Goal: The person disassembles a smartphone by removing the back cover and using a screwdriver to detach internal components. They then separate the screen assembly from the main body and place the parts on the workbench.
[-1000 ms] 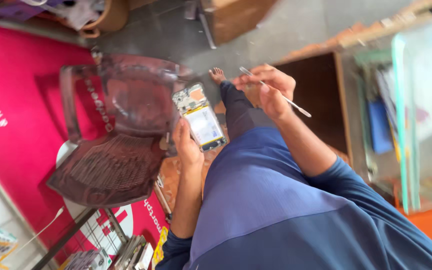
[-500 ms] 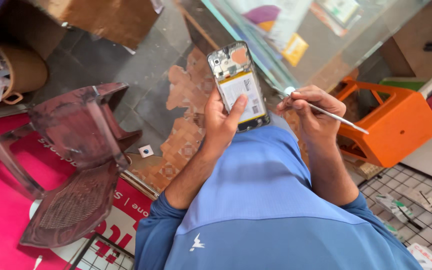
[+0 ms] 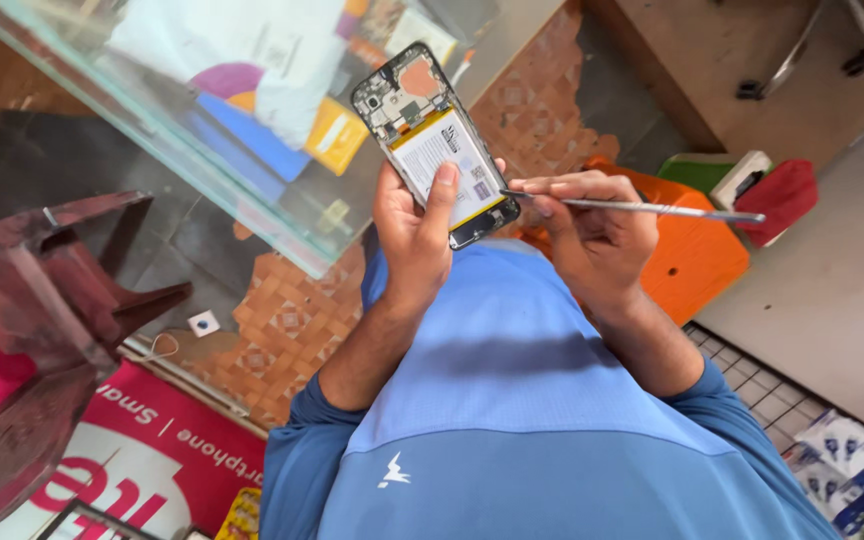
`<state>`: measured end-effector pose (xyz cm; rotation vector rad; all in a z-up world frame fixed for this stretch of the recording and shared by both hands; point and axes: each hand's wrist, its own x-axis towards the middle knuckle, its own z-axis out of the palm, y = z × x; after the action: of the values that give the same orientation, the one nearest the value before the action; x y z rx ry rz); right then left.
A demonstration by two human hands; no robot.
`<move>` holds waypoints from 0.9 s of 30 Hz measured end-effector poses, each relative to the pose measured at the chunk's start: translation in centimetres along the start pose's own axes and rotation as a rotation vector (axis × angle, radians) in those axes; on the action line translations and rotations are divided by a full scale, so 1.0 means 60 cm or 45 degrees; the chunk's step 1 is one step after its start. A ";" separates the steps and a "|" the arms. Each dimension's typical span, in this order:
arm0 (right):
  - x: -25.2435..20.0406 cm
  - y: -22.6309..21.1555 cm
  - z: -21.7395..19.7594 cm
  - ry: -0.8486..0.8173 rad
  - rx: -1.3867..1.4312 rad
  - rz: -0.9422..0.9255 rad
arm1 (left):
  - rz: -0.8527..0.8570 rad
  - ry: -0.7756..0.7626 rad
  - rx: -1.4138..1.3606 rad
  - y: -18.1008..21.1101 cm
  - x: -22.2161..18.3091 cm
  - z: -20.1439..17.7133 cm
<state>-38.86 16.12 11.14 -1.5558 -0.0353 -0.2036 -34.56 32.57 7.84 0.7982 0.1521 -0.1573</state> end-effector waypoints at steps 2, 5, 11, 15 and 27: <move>0.018 -0.005 -0.037 -0.009 -0.064 -0.046 | -0.015 -0.009 0.108 -0.014 0.009 0.039; 0.052 -0.005 -0.085 -0.034 -0.164 -0.117 | -0.003 -0.029 0.205 -0.033 0.035 0.085; 0.154 0.025 -0.161 -0.070 -0.346 -0.240 | 0.085 -0.036 0.240 -0.095 0.128 0.144; 0.240 0.044 -0.199 -0.034 -0.604 -0.397 | 0.132 -0.025 0.199 -0.142 0.212 0.183; 0.481 0.080 -0.312 -0.201 -0.665 -0.469 | 0.271 0.191 0.397 -0.239 0.390 0.258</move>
<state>-11.76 -5.58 10.41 -2.0776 -0.4237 -0.4027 -13.32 9.60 3.90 1.1317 0.1858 0.0829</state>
